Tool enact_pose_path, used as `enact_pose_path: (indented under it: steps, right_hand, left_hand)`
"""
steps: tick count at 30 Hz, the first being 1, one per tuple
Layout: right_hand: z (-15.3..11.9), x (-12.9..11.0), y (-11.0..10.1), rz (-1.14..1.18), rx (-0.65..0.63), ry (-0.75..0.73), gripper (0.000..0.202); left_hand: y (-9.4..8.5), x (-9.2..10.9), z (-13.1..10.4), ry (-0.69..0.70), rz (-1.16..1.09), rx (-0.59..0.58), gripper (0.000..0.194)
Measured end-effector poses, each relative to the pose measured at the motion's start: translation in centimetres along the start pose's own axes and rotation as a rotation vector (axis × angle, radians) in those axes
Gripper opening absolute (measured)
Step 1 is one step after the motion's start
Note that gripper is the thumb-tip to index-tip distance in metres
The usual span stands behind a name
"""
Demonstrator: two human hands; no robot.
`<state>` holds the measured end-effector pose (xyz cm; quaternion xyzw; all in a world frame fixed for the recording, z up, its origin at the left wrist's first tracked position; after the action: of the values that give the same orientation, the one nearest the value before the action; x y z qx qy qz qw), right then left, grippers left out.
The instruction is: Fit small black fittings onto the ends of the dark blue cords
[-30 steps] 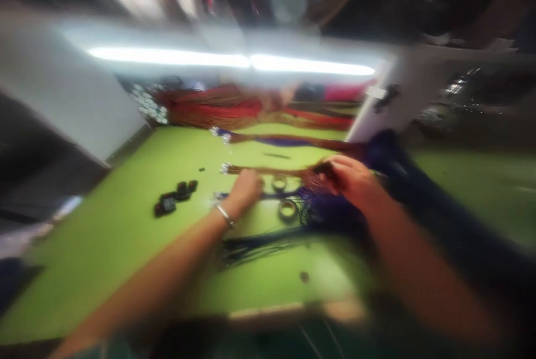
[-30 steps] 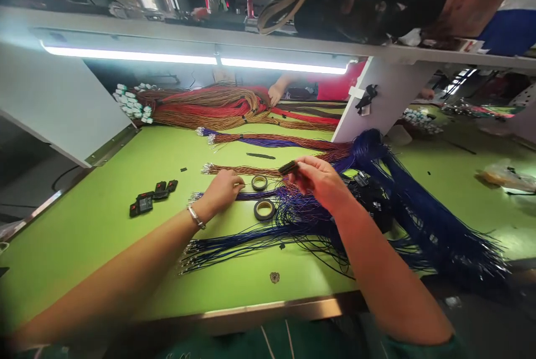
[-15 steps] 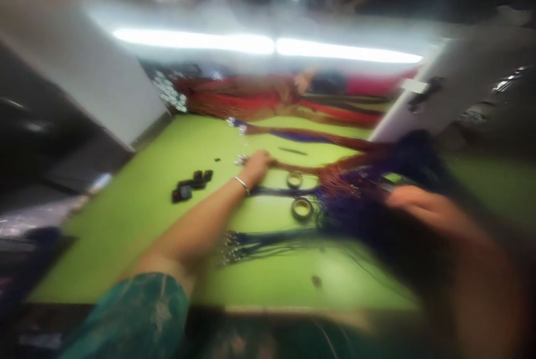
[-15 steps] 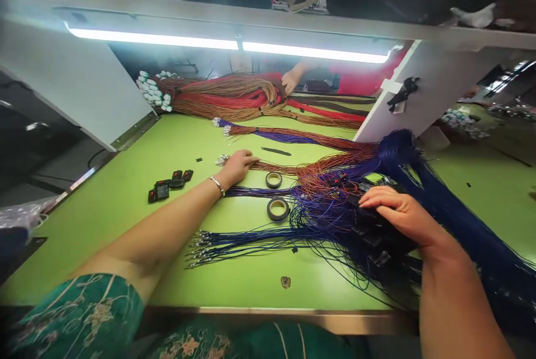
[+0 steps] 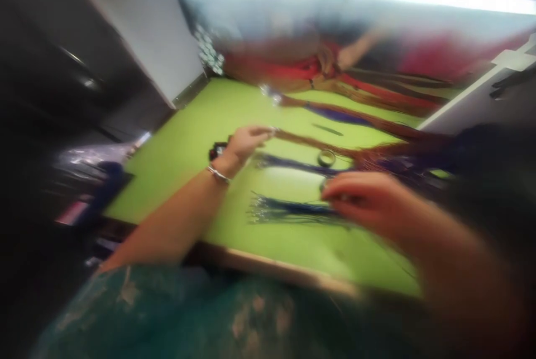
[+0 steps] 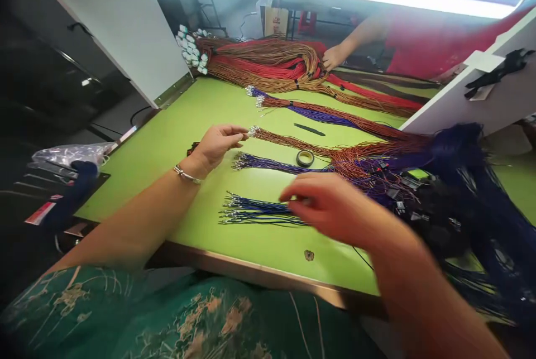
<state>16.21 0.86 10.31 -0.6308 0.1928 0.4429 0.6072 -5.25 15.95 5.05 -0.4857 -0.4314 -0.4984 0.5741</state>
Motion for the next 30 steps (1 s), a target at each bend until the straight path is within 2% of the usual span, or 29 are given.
enact_pose_path:
  steps: [1,3,5,6,8,10,11,13,16,19,21,26,30]
  right_hand:
    - [1.2,-0.7,2.9,-0.16,-0.068,-0.052,0.017]
    - [3.5,-0.9,7.6,-0.406,-0.126,-0.076,0.015]
    - [4.9,-0.4,10.7,-0.537,-0.164,-0.049,0.016]
    - [5.3,0.0,11.7,-0.562,-0.174,-0.03,0.016]
    - [5.7,0.9,12.4,-0.536,-0.186,0.011,0.014]
    - [5.8,1.5,12.4,-0.423,-0.208,0.053,0.012]
    - [5.8,1.6,12.2,-0.357,-0.21,0.071,0.011]
    - [5.9,1.5,11.3,-0.256,-0.171,0.094,0.011]
    - [6.2,1.0,9.8,-0.216,-0.055,0.096,0.014]
    - [6.4,0.3,9.0,-0.189,0.028,0.067,0.017]
    - [6.5,0.0,8.8,-0.144,0.055,0.053,0.017]
    - [6.6,-1.2,9.4,-0.059,0.072,0.015,0.018]
    - [6.5,-1.3,9.0,-0.018,0.132,0.007,0.018]
  left_hand:
    - [-1.1,-0.3,-0.5,-0.008,-0.001,0.038,0.034]
    - [-4.2,-0.8,-1.2,-0.007,0.044,0.152,0.036]
    - [-8.4,-1.3,-1.7,-0.014,0.148,0.304,0.039]
    - [-10.7,-1.5,-2.0,-0.027,0.239,0.391,0.038]
    - [-14.2,-1.5,-2.5,-0.023,0.327,0.473,0.037]
    - [-15.9,-1.6,-2.9,-0.016,0.401,0.488,0.033]
    - [-16.0,-1.5,-3.0,-0.009,0.434,0.471,0.031]
    - [-14.9,-1.4,-2.8,0.018,0.494,0.412,0.025]
    - [-11.4,-0.7,-2.2,0.111,0.573,0.26,0.02]
    - [-7.2,0.2,-1.9,0.324,0.817,0.036,0.022]
    - [-5.7,0.2,-1.9,0.444,0.997,-0.04,0.023]
    - [-4.5,-0.5,-2.1,0.531,1.251,-0.059,0.031]
    - [-4.5,-0.6,-2.1,0.51,1.296,-0.028,0.035]
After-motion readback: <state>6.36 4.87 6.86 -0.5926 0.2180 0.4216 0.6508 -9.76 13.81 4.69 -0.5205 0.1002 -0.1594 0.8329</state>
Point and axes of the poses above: each hand's wrist, its own z-axis towards the middle knuckle, its own y-axis out of the palm, x = y × z, the point moved 9 cm from there along z, towards the middle knuckle, and after that the axes turned 10 degrees about x, right-handed, at the moved point
